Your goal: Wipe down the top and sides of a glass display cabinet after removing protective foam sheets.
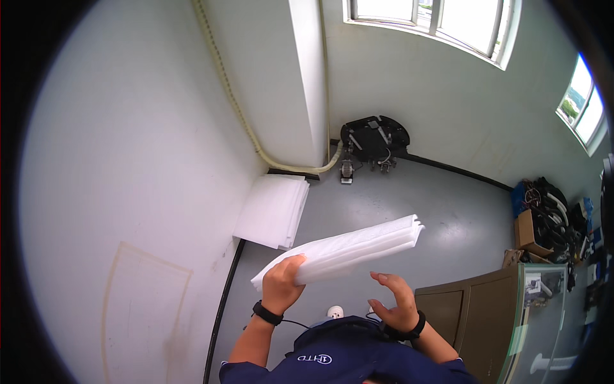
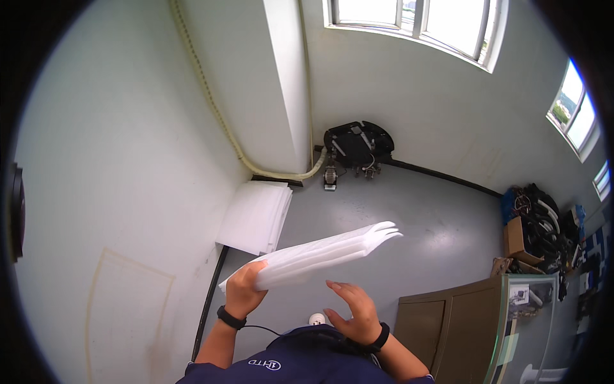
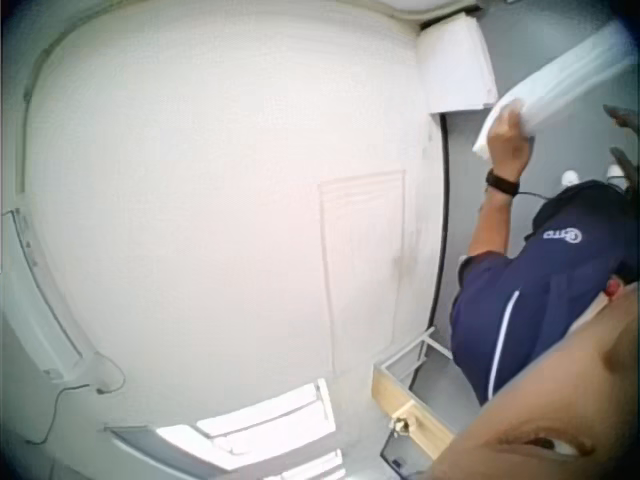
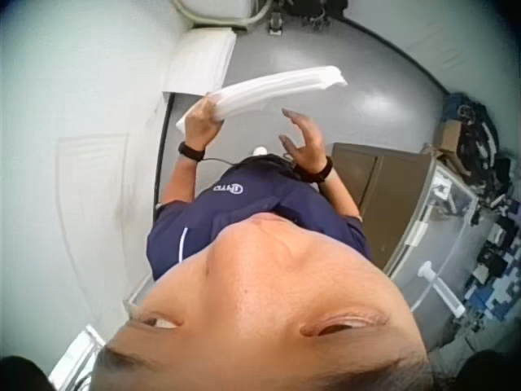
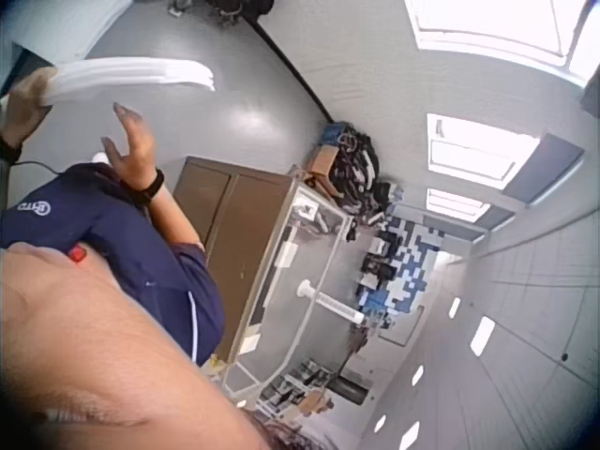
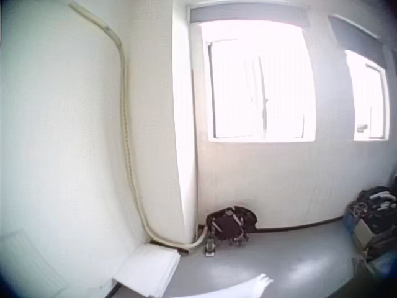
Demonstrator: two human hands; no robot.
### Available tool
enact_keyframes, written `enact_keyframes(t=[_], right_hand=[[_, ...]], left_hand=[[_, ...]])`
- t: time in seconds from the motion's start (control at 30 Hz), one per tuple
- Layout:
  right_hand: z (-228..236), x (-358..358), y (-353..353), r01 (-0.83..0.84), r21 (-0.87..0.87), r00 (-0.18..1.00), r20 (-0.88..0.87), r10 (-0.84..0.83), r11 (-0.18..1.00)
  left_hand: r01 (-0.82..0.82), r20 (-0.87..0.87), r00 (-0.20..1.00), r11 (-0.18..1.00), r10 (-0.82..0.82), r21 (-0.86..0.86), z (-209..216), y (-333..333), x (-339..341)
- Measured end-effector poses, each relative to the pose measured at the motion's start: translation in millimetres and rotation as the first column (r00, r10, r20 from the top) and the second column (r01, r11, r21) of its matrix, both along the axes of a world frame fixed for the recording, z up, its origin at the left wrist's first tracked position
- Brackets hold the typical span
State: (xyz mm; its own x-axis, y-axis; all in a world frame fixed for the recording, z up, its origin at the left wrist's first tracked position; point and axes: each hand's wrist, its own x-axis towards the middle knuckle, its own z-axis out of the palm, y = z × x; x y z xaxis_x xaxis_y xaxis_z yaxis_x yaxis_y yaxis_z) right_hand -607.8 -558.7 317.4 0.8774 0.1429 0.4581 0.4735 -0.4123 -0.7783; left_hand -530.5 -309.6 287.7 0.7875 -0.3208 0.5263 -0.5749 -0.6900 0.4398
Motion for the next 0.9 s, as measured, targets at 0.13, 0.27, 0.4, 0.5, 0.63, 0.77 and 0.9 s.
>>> enact_keyframes(t=[0.13, 0.27, 0.4, 0.5, 0.63, 0.77, 0.9], right_hand=[[-9, 50, 44, -0.189, -0.278, 0.929, 0.261, 0.263, 0.942], [-35, 99, 88, -0.334, -0.637, 0.860, 0.095, 0.501, 0.694], [-85, 148, 106, -0.393, -0.735, 0.835, -0.034, 0.548, 0.553], [-106, 191, 105, -0.403, -0.739, 0.849, -0.081, 0.522, 0.540], [-117, 252, 91, -0.439, -0.677, 0.852, -0.104, 0.514, 0.591], [-115, 324, 86, -0.474, -0.556, 0.879, -0.246, 0.409, 0.683], [-100, 389, 101, -0.447, -0.508, 0.889, -0.344, 0.302, 0.736]], left_hand=[[-0.122, -0.119, 0.983, 0.981, 0.141, 0.151, -35, 33, -12], [-0.203, -0.208, 0.947, 0.957, 0.246, 0.208, -63, 36, -9], [-0.213, -0.235, 0.933, 0.944, 0.274, 0.253, -84, 27, 17], [-0.236, -0.356, 0.878, 0.936, 0.321, 0.262, -82, 19, 52], [-0.231, -0.302, 0.898, 0.927, 0.320, 0.296, -81, 10, 107], [-0.454, -0.161, 0.848, 0.850, 0.504, 0.267, -45, 11, 148], [-0.697, -0.130, 0.699, 0.711, 0.703, 0.098, -44, 35, 145]])
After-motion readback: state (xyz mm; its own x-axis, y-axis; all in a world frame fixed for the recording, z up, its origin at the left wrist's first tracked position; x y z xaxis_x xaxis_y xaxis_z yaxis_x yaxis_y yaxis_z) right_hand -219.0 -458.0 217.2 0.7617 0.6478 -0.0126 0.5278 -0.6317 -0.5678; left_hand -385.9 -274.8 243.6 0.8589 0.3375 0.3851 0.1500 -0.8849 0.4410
